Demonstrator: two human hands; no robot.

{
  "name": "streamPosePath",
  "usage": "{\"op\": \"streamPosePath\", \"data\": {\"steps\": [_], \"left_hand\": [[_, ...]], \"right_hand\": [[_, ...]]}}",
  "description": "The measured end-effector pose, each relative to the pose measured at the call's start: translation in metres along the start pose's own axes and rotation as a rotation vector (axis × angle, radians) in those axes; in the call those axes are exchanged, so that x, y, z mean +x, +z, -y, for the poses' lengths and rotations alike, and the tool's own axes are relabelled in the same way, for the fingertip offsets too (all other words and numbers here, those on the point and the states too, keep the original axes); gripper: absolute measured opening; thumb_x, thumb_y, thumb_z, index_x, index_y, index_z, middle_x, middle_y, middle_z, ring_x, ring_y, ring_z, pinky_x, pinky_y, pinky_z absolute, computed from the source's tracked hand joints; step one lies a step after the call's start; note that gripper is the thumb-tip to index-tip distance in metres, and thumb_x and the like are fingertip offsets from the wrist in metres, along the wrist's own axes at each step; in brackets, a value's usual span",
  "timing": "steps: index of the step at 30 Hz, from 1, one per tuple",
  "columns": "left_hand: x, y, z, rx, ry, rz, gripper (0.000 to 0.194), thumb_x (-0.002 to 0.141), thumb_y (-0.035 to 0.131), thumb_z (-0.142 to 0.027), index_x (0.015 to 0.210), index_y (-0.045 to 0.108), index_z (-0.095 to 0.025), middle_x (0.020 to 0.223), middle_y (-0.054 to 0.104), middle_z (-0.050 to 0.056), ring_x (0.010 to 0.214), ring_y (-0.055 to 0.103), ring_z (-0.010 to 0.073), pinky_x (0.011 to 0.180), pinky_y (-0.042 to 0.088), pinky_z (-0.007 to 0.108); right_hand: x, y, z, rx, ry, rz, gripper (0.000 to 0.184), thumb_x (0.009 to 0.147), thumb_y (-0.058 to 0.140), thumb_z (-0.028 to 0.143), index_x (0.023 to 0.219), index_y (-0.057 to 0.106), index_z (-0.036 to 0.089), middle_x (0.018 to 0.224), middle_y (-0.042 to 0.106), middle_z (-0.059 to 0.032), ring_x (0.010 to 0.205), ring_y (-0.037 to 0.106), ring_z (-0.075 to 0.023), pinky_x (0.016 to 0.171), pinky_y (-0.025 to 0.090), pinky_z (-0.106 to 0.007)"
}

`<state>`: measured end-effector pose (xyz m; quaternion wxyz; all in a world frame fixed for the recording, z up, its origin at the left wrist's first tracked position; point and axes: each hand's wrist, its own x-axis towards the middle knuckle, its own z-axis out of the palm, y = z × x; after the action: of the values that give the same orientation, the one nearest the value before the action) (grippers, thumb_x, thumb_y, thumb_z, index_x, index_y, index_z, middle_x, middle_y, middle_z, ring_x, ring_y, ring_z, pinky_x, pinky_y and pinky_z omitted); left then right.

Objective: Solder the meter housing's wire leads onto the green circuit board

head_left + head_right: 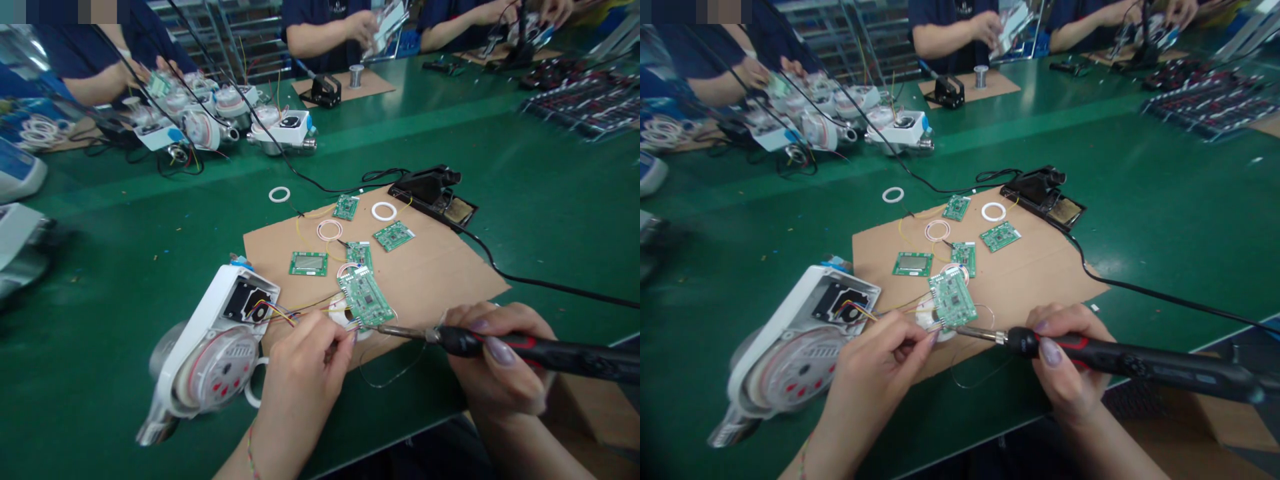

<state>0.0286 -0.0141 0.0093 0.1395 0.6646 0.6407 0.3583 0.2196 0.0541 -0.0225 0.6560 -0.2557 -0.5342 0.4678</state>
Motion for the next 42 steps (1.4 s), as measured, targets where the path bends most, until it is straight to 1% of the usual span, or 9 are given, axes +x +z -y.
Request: {"op": "streamPosePath", "data": {"steps": [8, 12, 22, 27, 30, 33, 36, 39, 42], "left_hand": [[0.000, 0.000, 0.000, 0.000, 0.001, 0.003, 0.018, 0.083, 0.057, -0.010, 0.066, 0.055, -0.017, 0.063, 0.055, -0.001, 0.056, 0.052, 0.0105, 0.046, 0.036, 0.020], [0.001, 0.000, -0.001, 0.009, 0.021, 0.002, 0.017, 0.082, 0.058, -0.009, 0.066, 0.055, -0.016, 0.063, 0.055, 0.000, 0.058, 0.053, 0.0110, 0.046, 0.036, 0.020], [0.000, 0.002, 0.001, 0.022, -0.003, 0.006, 0.018, 0.083, 0.057, -0.011, 0.066, 0.056, -0.016, 0.063, 0.054, -0.001, 0.058, 0.052, 0.0105, 0.047, 0.036, 0.020], [-0.001, 0.002, 0.001, 0.030, 0.005, -0.010, 0.018, 0.083, 0.057, -0.012, 0.066, 0.055, -0.016, 0.062, 0.053, -0.002, 0.056, 0.052, 0.0103, 0.048, 0.037, 0.020], [-0.001, 0.003, 0.001, 0.034, 0.004, -0.014, 0.018, 0.084, 0.056, -0.013, 0.066, 0.055, -0.016, 0.063, 0.054, -0.001, 0.055, 0.052, 0.0104, 0.048, 0.037, 0.020], [-0.001, 0.003, 0.002, 0.041, 0.004, -0.019, 0.017, 0.084, 0.055, -0.013, 0.068, 0.055, -0.016, 0.064, 0.055, -0.001, 0.056, 0.052, 0.0109, 0.048, 0.038, 0.021], [-0.002, 0.004, 0.004, 0.035, 0.002, -0.006, 0.016, 0.086, 0.053, -0.015, 0.070, 0.055, -0.017, 0.066, 0.056, 0.000, 0.059, 0.054, 0.0120, 0.050, 0.040, 0.021], [-0.005, 0.005, 0.010, 0.038, 0.005, 0.021, 0.014, 0.088, 0.052, -0.018, 0.074, 0.055, -0.018, 0.070, 0.056, 0.000, 0.063, 0.056, 0.0128, 0.052, 0.042, 0.022], [-0.008, 0.006, 0.017, 0.091, 0.070, -0.001, 0.011, 0.089, 0.053, -0.023, 0.079, 0.055, -0.020, 0.073, 0.056, 0.000, 0.064, 0.057, 0.0137, 0.054, 0.044, 0.023]], "right_hand": [[0.001, 0.002, -0.001, 0.007, -0.039, -0.050, 0.006, 0.072, 0.057, 0.017, 0.075, 0.062, 0.016, 0.056, 0.052, 0.0007, 0.043, 0.047, -0.0126, 0.038, 0.033, -0.029], [0.002, 0.003, 0.001, 0.021, -0.041, -0.039, 0.006, 0.073, 0.057, 0.017, 0.075, 0.062, 0.015, 0.056, 0.053, 0.0004, 0.042, 0.046, -0.0117, 0.037, 0.033, -0.029], [0.007, 0.002, -0.003, 0.042, -0.070, -0.049, 0.007, 0.073, 0.055, 0.014, 0.076, 0.062, 0.014, 0.056, 0.052, 0.0011, 0.043, 0.046, -0.0105, 0.039, 0.032, -0.026], [0.011, 0.004, -0.003, -0.009, -0.097, -0.166, 0.009, 0.069, 0.054, 0.013, 0.074, 0.062, 0.015, 0.057, 0.053, 0.0012, 0.050, 0.050, -0.0125, 0.043, 0.037, -0.026], [0.019, 0.001, 0.001, -0.072, -0.052, -0.283, 0.009, 0.068, 0.055, 0.014, 0.072, 0.062, 0.017, 0.060, 0.055, 0.0010, 0.050, 0.051, -0.0121, 0.044, 0.039, -0.026], [0.038, -0.013, 0.005, -0.079, -0.005, -0.413, 0.005, 0.066, 0.057, 0.017, 0.068, 0.061, 0.019, 0.058, 0.054, 0.0018, 0.047, 0.050, -0.0118, 0.039, 0.034, -0.025], [0.070, -0.039, 0.005, -0.045, 0.016, -0.512, 0.005, 0.067, 0.055, 0.019, 0.063, 0.056, 0.020, 0.051, 0.047, 0.0032, 0.041, 0.044, -0.0102, 0.034, 0.023, -0.024], [0.107, -0.067, 0.001, -0.058, 0.030, -0.579, 0.008, 0.070, 0.050, 0.017, 0.062, 0.049, 0.019, 0.053, 0.045, 0.0045, 0.040, 0.040, -0.0072, 0.035, 0.022, -0.022], [0.141, -0.088, -0.004, -0.118, 0.010, -0.622, 0.012, 0.071, 0.057, 0.019, 0.066, 0.046, 0.019, 0.053, 0.046, 0.0067, 0.040, 0.038, -0.0052, 0.035, 0.025, -0.019]]}}
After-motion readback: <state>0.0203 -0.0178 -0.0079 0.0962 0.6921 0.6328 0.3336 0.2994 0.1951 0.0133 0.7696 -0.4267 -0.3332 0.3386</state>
